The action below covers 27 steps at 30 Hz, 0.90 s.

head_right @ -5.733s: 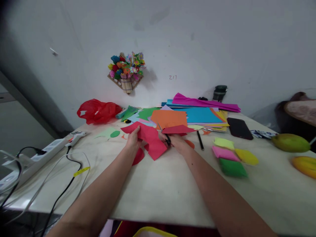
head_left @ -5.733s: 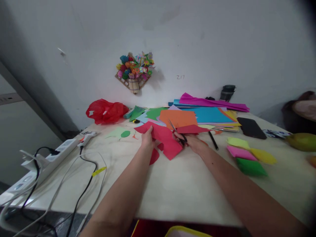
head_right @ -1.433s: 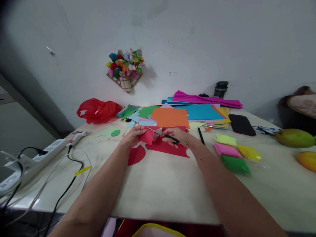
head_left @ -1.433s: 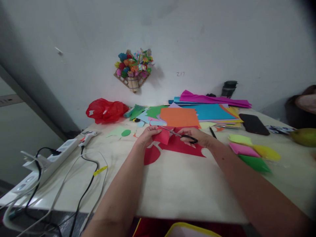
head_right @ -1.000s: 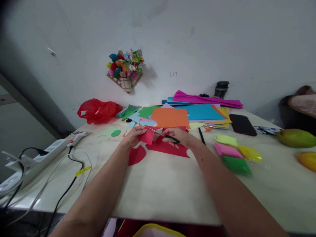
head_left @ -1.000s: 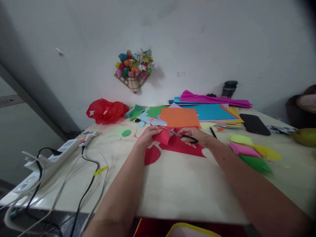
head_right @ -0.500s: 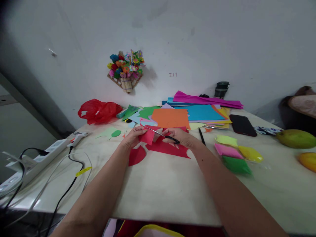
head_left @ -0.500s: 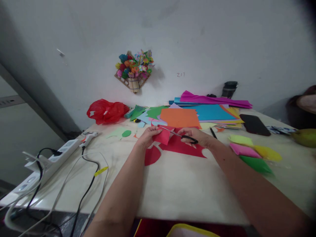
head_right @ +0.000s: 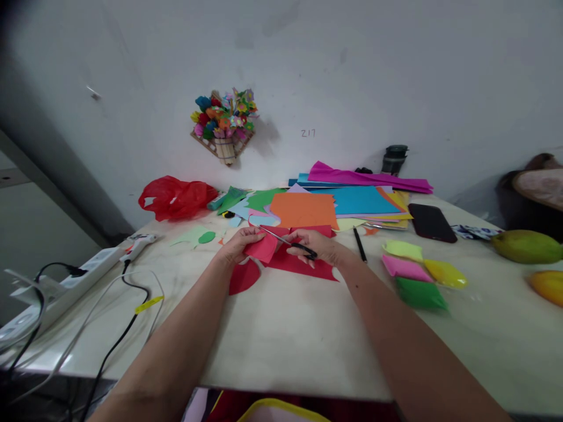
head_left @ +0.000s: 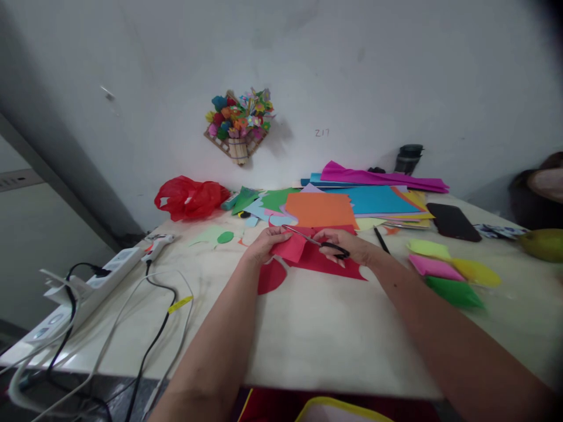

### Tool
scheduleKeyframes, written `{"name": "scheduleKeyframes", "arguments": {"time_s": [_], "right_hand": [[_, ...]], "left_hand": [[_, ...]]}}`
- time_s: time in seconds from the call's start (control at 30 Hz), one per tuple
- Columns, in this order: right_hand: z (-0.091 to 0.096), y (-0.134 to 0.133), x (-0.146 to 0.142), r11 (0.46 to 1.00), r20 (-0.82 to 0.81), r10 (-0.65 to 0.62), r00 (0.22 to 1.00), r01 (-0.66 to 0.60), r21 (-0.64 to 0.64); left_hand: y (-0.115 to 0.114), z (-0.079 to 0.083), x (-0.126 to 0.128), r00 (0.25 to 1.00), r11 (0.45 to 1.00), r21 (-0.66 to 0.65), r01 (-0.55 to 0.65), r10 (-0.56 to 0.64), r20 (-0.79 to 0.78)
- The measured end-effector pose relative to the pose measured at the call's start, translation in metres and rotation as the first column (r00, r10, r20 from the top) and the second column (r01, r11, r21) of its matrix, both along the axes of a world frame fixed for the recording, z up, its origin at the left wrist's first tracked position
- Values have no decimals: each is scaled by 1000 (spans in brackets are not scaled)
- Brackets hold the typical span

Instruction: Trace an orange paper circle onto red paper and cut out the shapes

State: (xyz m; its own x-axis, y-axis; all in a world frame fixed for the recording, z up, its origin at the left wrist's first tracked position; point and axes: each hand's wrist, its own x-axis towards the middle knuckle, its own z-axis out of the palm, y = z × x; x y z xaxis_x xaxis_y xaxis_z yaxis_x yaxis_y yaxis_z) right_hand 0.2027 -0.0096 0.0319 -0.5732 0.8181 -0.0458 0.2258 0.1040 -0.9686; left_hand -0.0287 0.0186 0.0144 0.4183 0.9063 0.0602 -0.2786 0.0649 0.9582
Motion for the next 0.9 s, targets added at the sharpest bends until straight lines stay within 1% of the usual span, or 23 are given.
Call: {"name": "scheduleKeyframes", "arguments": {"time_s": [0.1, 0.27, 0.4, 0.53, 0.73, 0.9], "right_hand": [[-1, 0, -2, 1000, 6, 3, 1000, -3, -1], [-2, 1, -4, 999, -2, -32, 999, 32, 27], [-4, 2, -3, 998, 30, -40, 999, 38, 53], [-6, 4, -4, 998, 48, -23, 999, 20, 55], [-9, 5, -5, 998, 41, -43, 998, 41, 48], [-9, 3, -6, 998, -3, -55, 998, 55, 21]], "left_hand": [[0, -1, 0, 1000, 1000, -15, -2, 2, -19], [-1, -1, 0, 1000, 999, -36, 2, -2, 16], [-1, -1, 0, 1000, 999, -48, -1, 2, 16], [1, -3, 0, 1000, 997, -72, 15, -15, -3], [2, -3, -4, 999, 996, -86, 22, -26, -46], [1, -2, -4, 995, 998, -58, 26, -32, -98]]}}
